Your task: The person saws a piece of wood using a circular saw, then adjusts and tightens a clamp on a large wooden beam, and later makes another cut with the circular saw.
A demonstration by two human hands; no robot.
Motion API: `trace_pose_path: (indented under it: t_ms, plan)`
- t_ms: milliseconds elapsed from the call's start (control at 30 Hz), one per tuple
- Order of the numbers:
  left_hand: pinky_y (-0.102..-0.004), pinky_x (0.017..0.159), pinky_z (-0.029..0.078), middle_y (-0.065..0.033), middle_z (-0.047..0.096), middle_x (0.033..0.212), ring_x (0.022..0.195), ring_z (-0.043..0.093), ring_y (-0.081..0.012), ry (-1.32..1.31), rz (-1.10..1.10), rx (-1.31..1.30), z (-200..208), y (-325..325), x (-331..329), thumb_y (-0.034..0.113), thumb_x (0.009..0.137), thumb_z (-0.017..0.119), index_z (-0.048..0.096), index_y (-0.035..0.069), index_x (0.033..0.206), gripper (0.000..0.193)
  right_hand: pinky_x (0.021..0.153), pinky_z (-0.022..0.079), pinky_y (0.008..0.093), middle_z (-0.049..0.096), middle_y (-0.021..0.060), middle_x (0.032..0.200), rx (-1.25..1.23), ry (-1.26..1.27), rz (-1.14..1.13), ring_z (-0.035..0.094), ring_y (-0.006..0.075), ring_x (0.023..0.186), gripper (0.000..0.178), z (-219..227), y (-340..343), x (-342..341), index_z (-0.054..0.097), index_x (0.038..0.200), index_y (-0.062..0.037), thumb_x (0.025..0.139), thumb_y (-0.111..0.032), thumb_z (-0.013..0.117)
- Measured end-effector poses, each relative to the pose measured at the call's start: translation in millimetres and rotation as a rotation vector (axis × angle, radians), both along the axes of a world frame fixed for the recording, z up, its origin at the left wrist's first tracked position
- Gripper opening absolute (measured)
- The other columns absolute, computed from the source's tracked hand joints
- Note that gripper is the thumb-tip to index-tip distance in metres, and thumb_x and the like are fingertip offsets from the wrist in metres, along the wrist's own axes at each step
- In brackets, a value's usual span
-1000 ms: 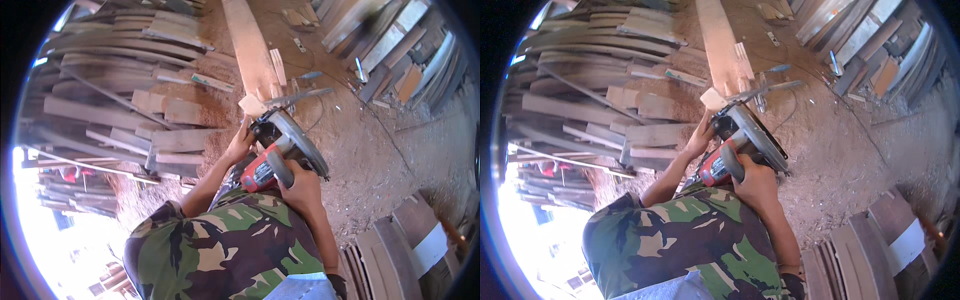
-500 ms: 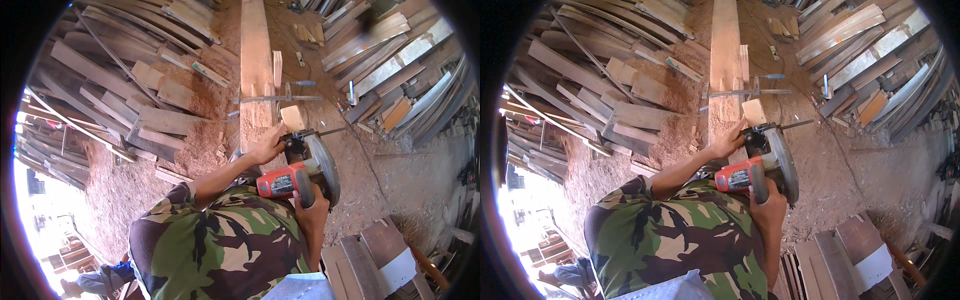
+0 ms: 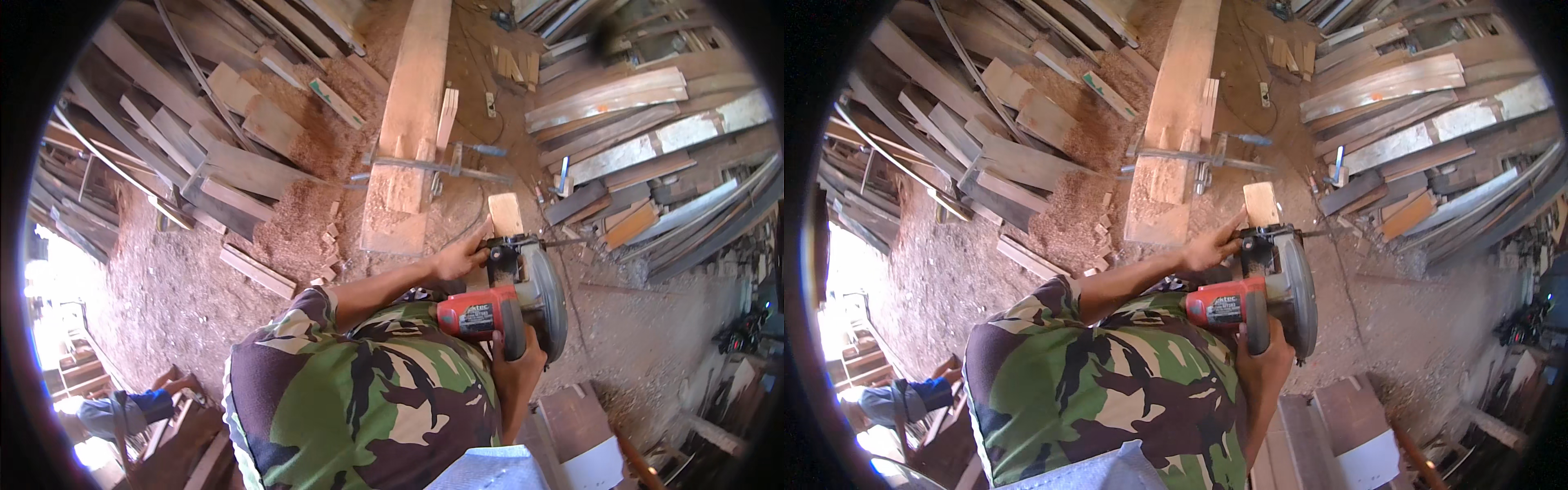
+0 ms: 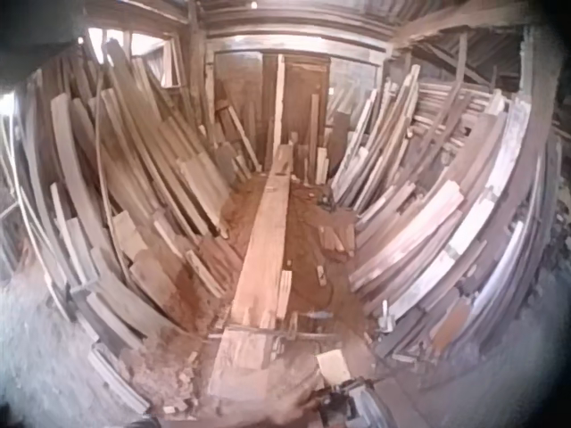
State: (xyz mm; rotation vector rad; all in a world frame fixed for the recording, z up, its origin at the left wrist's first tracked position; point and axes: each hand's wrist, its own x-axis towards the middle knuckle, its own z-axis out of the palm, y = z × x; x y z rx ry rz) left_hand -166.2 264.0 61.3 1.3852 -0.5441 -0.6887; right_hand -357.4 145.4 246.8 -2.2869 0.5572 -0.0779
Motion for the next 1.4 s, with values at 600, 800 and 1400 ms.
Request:
trace_pose_path:
  t_ms: [600,800,1400]
  plan:
    - [-0.0418,0.092,0.052,-0.0237,0.069,0.112,0.092,0.066,-0.0291,-0.171,0.304,0.141,13.6,-223.8,233.0,0.018,0.106,0.050,-0.007,0.005,0.167,0.085,0.072,0.056,0.0405,0.072,0.0176,0.082,-0.077,-0.071,0.266,0.073,0.0304,0.073,0.024,5.0,-265.0,257.5,0.069,0.106,-0.0008,0.087,-0.014,0.078]
    - [-0.0418,0.095,0.052,-0.0232,0.070,0.116,0.097,0.067,-0.0303,-0.085,0.564,0.184,0.3,-212.0,293.3,0.014,0.106,0.049,-0.009,0.008,0.167,0.085,0.074,0.055,0.0425,0.071,0.0183,0.082,-0.022,-0.074,0.565,0.071,0.0336,0.075,0.024,2.1,-300.3,379.2,0.066,0.101,0.0012,0.087,-0.015,0.077]
    - [-0.0493,0.101,0.049,-0.0391,0.062,0.128,0.113,0.066,-0.0486,0.064,1.576,0.399,-52.4,-219.5,412.3,0.022,0.102,0.049,-0.005,0.003,0.166,0.086,0.075,0.054,0.0446,0.069,0.0191,0.083,0.127,0.044,1.601,0.071,0.0339,0.078,0.023,-16.5,-290.0,746.5,0.066,0.100,0.0008,0.084,-0.013,0.075]
